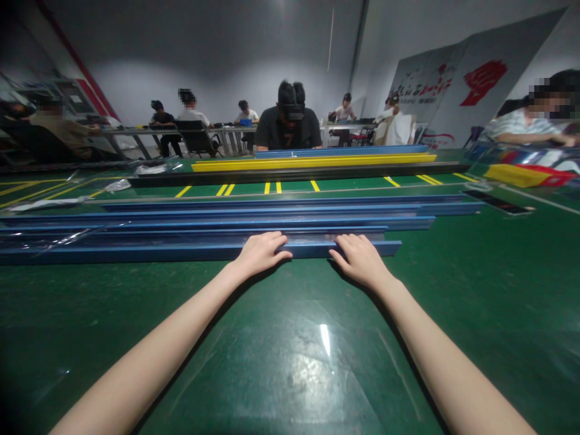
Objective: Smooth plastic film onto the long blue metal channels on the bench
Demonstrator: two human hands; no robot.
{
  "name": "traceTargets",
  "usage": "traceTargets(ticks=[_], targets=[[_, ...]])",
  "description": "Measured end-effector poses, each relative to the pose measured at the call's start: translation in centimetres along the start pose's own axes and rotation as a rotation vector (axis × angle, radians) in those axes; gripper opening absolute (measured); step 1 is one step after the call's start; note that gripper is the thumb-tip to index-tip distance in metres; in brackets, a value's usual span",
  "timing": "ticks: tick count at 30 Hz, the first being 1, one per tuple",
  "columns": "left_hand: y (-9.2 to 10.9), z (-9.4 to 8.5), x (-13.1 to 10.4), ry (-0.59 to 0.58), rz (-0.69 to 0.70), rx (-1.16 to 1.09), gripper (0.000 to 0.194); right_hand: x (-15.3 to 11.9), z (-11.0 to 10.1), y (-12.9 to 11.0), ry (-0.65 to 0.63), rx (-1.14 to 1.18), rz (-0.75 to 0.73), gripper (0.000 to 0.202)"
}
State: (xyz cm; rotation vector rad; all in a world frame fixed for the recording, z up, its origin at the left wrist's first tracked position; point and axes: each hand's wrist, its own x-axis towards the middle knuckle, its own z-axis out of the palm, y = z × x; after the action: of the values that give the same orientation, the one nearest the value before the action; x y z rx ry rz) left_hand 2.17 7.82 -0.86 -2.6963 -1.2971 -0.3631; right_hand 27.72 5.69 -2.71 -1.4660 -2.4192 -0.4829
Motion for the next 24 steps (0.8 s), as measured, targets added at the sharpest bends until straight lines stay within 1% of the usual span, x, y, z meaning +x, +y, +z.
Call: traceTargets(ticks=[24], targets=[[-0.15, 0.34, 0.01, 0.049, 0.042, 0.090, 0.029, 0.00, 0.12, 0.13, -0.004, -0.013, -0.007, 0.033]])
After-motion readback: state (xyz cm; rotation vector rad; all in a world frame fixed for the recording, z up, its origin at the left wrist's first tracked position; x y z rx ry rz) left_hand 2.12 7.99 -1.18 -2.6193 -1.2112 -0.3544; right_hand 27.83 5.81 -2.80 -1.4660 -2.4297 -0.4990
